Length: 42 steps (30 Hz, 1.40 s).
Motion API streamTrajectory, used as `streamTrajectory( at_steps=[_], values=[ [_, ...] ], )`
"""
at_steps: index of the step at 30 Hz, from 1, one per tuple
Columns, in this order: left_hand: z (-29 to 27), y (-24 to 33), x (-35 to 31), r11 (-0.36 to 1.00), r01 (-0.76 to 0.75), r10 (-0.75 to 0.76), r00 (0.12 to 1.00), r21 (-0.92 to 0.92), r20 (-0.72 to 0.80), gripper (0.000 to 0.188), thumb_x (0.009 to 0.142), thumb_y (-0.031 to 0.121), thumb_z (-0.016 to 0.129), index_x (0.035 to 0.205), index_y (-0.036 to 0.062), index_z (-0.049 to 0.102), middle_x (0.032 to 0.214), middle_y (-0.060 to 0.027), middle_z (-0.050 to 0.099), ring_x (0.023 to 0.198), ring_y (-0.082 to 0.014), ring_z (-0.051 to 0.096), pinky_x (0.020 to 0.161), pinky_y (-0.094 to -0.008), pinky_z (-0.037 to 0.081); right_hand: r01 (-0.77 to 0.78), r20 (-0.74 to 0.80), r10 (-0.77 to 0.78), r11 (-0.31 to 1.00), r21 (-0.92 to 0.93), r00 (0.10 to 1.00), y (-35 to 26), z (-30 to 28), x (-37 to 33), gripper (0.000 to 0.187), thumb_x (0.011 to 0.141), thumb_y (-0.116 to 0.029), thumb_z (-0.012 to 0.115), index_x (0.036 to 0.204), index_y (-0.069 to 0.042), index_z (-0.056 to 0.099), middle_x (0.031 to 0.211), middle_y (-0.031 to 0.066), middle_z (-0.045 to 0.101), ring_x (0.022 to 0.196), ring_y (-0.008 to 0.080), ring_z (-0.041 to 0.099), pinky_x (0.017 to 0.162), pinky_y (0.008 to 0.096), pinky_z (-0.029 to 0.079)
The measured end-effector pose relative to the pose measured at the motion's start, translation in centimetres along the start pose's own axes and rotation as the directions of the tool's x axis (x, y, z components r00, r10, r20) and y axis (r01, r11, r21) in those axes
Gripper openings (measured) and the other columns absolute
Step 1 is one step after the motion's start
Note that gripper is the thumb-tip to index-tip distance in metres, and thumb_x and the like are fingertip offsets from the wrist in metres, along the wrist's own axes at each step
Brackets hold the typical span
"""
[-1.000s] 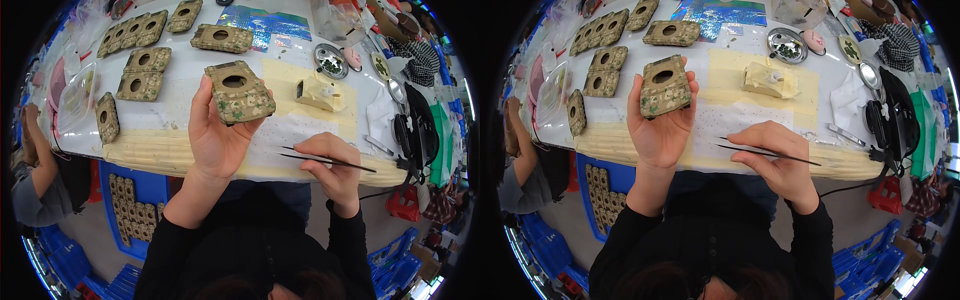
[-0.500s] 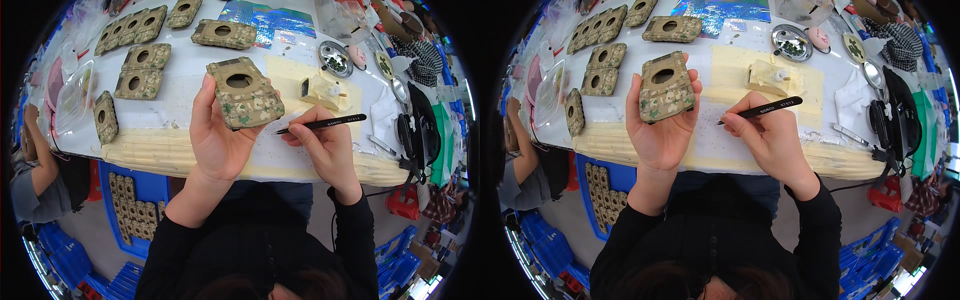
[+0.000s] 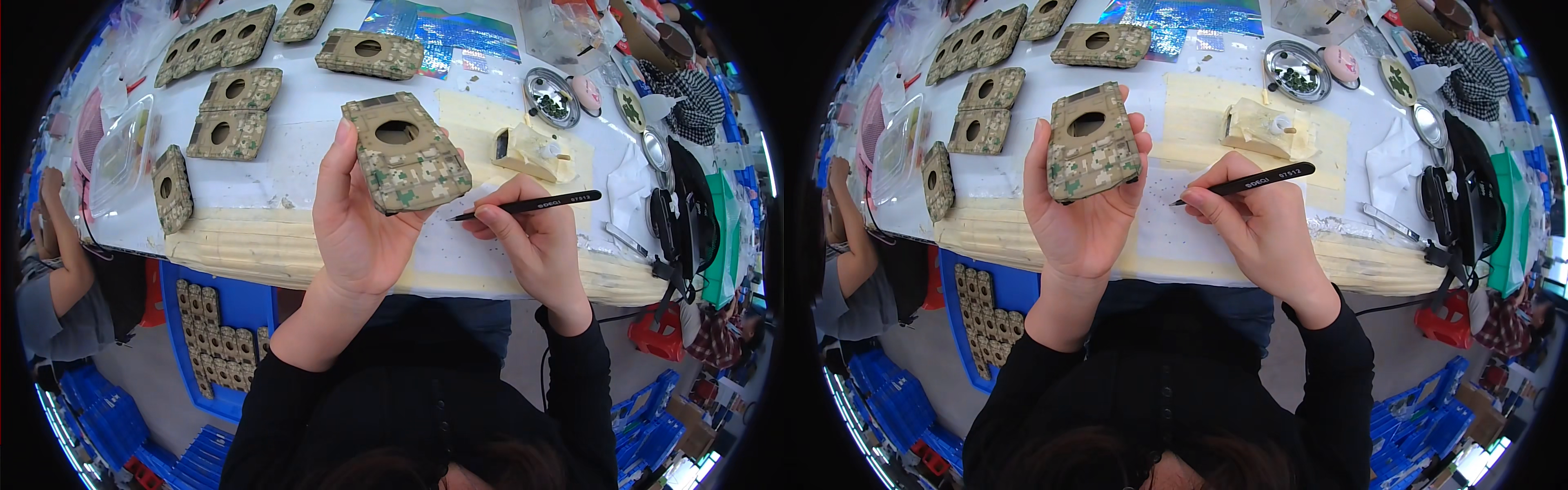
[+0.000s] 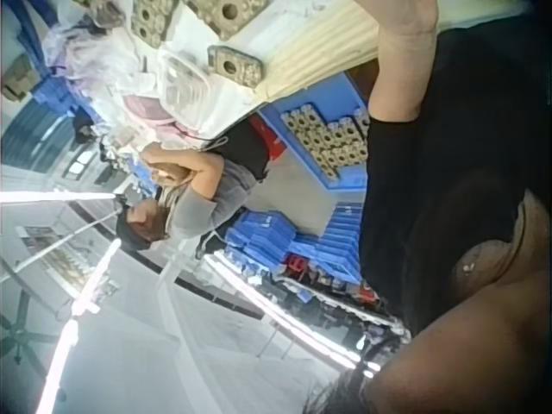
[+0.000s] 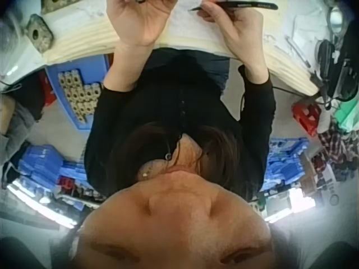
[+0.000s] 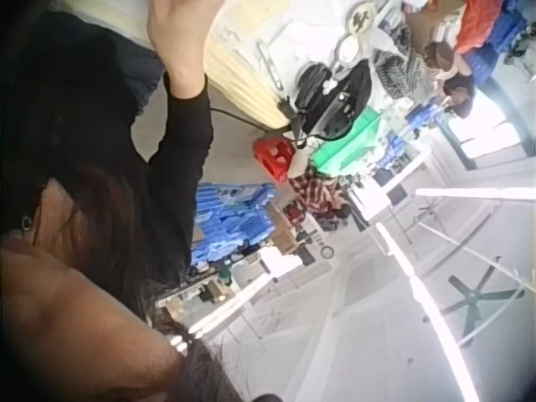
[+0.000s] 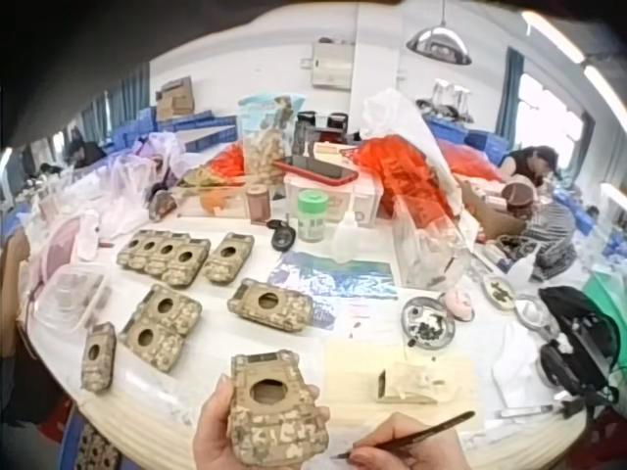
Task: Using a fine brush and paint to add camouflage or weathering details to small plastic toy tank shells at a factory workbench.
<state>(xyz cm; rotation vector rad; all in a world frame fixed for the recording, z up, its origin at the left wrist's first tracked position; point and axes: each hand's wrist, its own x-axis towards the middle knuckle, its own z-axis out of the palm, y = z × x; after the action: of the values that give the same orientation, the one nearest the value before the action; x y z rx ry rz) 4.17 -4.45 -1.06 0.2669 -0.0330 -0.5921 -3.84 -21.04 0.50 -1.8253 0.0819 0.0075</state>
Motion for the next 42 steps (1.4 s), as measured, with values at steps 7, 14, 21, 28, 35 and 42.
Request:
streamTrajectory(
  at_steps=[7, 14, 21, 28, 35, 42],
  values=[
    [-0.1, 0.0, 0.1, 1.000, -0.001, 0.001, 1.000, -0.002, 0.013, 0.064, 0.095, 0.044, 0.036, 0.134, -0.0068, 0.031, 0.115, -0.0239, 0.054, 0.102, -0.0290, 0.060, 0.086, -0.0364, 0.055, 0.022, -0.081, -0.018, 0.998, 0.055, 0.997, 0.1, 0.5, 0.0, 0.014, 0.089, -0.009, 0.061, 0.087, 0.004, 0.058, 0.074, 0.0063, 0.063, 0.070, 0.0093, 0.061, 0.064, 0.0209, 0.049],
    [-0.1, 0.0, 0.0, 1.000, -0.005, 0.005, 1.000, -0.008, 0.019, 0.064, 0.096, 0.044, 0.036, 0.134, -0.0068, 0.031, 0.115, -0.0239, 0.054, 0.103, -0.0293, 0.060, 0.086, -0.0363, 0.055, 0.019, -0.079, -0.015, 0.998, 0.052, 0.997, 0.2, 0.4, 0.0, 0.014, 0.089, -0.010, 0.061, 0.086, 0.004, 0.058, 0.074, 0.0063, 0.063, 0.069, 0.0093, 0.061, 0.064, 0.0208, 0.049],
    [0.0, -0.1, 0.1, 1.000, -0.016, 0.016, 1.000, 0.001, 0.009, 0.062, 0.096, 0.043, 0.035, 0.133, -0.0067, 0.034, 0.114, -0.0233, 0.055, 0.103, -0.0297, 0.060, 0.087, -0.0359, 0.054, 0.040, -0.081, -0.033, 0.996, 0.079, 0.996, 0.0, 0.2, -0.3, 0.014, 0.089, -0.009, 0.060, 0.086, 0.004, 0.058, 0.077, 0.0070, 0.063, 0.073, 0.0111, 0.064, 0.065, 0.0220, 0.051],
    [-0.1, -0.3, 0.2, 1.000, -0.020, 0.020, 1.000, 0.009, -0.024, 0.056, 0.097, 0.041, 0.036, 0.129, -0.0049, 0.039, 0.114, -0.0222, 0.055, 0.105, -0.0302, 0.059, 0.087, -0.0364, 0.054, 0.269, -0.267, -0.215, 0.945, 0.188, 0.940, -3.2, -1.5, -1.2, 0.012, 0.091, -0.007, 0.055, 0.091, 0.004, 0.051, 0.084, 0.0161, 0.064, 0.075, 0.0198, 0.067, 0.067, 0.0261, 0.054],
    [0.6, -0.8, 0.0, 0.990, 0.024, -0.010, 0.994, 0.136, -0.105, 0.050, 0.097, 0.042, 0.037, 0.124, 0.0009, 0.045, 0.114, -0.0187, 0.057, 0.107, -0.0287, 0.059, 0.087, -0.0357, 0.054, 0.554, -0.262, -0.553, 0.829, -0.076, 0.791, -5.4, -0.6, 0.1, 0.022, 0.093, -0.018, 0.054, 0.091, 0.003, 0.050, 0.083, 0.0190, 0.063, 0.068, 0.0223, 0.065, 0.061, 0.0300, 0.053],
    [0.6, -0.9, -0.2, 0.975, 0.037, -0.026, 0.998, 0.217, -0.051, 0.047, 0.097, 0.043, 0.035, 0.123, 0.0049, 0.046, 0.111, -0.0113, 0.060, 0.101, -0.0192, 0.061, 0.086, -0.0331, 0.053, 0.504, -0.256, -0.494, 0.863, -0.030, 0.831, -4.7, 0.6, 1.0, 0.009, 0.083, -0.005, 0.066, 0.090, 0.001, 0.063, 0.085, 0.0072, 0.063, 0.076, 0.0131, 0.058, 0.068, 0.0237, 0.045]
  ],
)
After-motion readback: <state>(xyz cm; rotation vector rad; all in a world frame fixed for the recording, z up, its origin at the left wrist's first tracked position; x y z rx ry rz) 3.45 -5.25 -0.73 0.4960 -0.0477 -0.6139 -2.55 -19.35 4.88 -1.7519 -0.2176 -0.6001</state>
